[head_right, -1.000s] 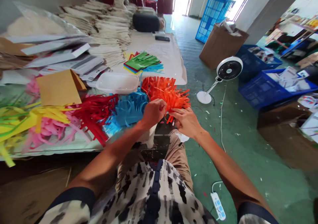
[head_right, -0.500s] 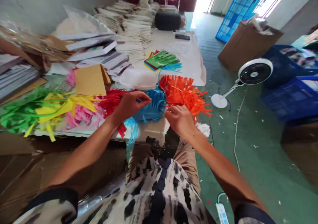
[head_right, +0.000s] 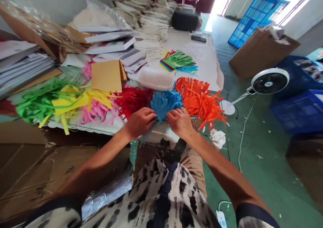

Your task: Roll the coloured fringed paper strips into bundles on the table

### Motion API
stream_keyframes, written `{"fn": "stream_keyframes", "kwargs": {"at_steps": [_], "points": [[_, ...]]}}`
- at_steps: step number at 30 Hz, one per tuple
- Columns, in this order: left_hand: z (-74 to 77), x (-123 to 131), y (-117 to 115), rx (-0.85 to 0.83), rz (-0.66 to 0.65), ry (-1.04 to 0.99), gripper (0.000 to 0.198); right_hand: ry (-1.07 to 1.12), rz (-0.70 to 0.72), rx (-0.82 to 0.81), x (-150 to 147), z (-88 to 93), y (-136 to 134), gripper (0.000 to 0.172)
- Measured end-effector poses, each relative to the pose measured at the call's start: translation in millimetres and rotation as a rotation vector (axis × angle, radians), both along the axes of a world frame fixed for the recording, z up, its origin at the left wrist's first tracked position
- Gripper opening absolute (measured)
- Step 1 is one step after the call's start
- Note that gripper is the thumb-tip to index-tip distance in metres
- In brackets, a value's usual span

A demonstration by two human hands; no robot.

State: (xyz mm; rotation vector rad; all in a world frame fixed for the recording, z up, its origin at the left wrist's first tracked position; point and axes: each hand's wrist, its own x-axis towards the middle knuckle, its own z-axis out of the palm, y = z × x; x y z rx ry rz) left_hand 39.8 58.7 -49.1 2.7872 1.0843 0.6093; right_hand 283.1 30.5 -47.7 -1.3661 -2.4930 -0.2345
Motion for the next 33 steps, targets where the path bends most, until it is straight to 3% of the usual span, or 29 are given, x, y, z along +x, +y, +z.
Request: {"fn": "stream_keyframes", "kwargs": {"at_steps": [3,6,14,18,23,28,33], "points": [[2.6,4,-2,0.08,0.006,0.072,0.019,0.036,0.024,-0.009,-2,-2.7,-1,0.021],[6.7,6,0,0.08,0.052,0.039,0.014,0.071,0.03,0.004,-4,-2.7,0,0.02],[15.7,1,14,-0.154,0.153,-0.283,0.01,0.133,0.018,0.048,-4,7.6,5,0.02],[25.5,1,21,-0.302,0.069,-0.459,0.012,0.276,-0.004,0.114,-12,16.7,3,0.027],[37.2,6,24,-0.196,0.112,-0.479,0.011,0.313,0.024,0.211,-30,25.8,8,0.016],[33.9,5,21,-0.27,0.086,-0.592,0.007,0.369,0.003,0.176,-32,23.5,14,0.013],[23.5,-6,18,-0.422,0.231,-0.842,0.008,0.643,-0.057,0.022,-26,24.2,13,0.01]]}}
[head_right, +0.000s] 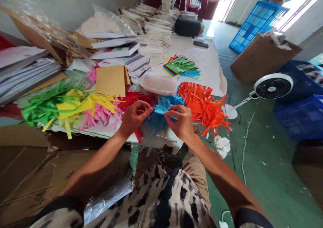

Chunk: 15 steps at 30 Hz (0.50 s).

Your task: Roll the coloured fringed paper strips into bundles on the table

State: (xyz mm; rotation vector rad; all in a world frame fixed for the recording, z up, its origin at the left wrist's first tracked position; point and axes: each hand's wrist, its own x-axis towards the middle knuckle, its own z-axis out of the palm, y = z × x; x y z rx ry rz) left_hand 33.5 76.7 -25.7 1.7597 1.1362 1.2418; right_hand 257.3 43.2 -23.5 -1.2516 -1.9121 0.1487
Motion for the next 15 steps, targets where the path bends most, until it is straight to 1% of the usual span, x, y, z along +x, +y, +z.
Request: {"fn": "stream_keyframes", "kwargs": {"at_steps": [3,6,9,12,15], "points": [[-5.8,-0.5,-3.8,0.008,-0.059,-0.004,0.008,0.171,0.02,-0.1,0.1,1.0,1.1,0.009],[-9.2,3.2,-5.7,0.025,-0.097,-0.002,0.009,0.273,0.036,-0.163,-0.7,1.1,3.1,0.009],[-10.1,5.2,-4.5,0.042,-0.09,0.048,0.005,0.308,0.054,-0.205,-0.8,1.7,4.6,0.009],[-9.8,3.7,-2.6,0.069,-0.096,0.117,0.005,0.325,0.075,-0.23,-0.6,2.8,6.1,0.008],[-9.0,1.1,-2.0,0.086,-0.116,0.129,0.007,0.35,0.105,-0.234,-0.6,3.3,8.4,0.008]]}}
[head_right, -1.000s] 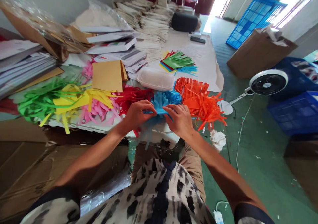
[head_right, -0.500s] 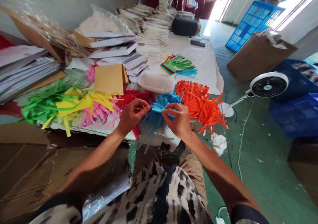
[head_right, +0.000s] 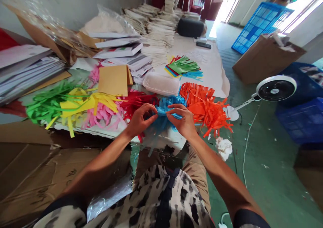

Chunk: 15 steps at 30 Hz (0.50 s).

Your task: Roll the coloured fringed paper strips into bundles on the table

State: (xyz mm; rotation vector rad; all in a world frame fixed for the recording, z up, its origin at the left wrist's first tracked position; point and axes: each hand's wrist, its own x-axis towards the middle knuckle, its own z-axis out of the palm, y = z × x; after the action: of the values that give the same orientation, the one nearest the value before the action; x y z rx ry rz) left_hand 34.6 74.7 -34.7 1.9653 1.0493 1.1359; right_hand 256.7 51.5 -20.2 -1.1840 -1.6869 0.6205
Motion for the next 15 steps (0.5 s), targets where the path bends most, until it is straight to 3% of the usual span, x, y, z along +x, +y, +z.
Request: {"fn": "stream_keyframes", "kwargs": {"at_steps": [15], "points": [[-7.1,-5.0,8.6,0.009,-0.095,-0.059,0.009,0.049,0.026,0.026,-5.7,0.3,0.9,0.008]]}}
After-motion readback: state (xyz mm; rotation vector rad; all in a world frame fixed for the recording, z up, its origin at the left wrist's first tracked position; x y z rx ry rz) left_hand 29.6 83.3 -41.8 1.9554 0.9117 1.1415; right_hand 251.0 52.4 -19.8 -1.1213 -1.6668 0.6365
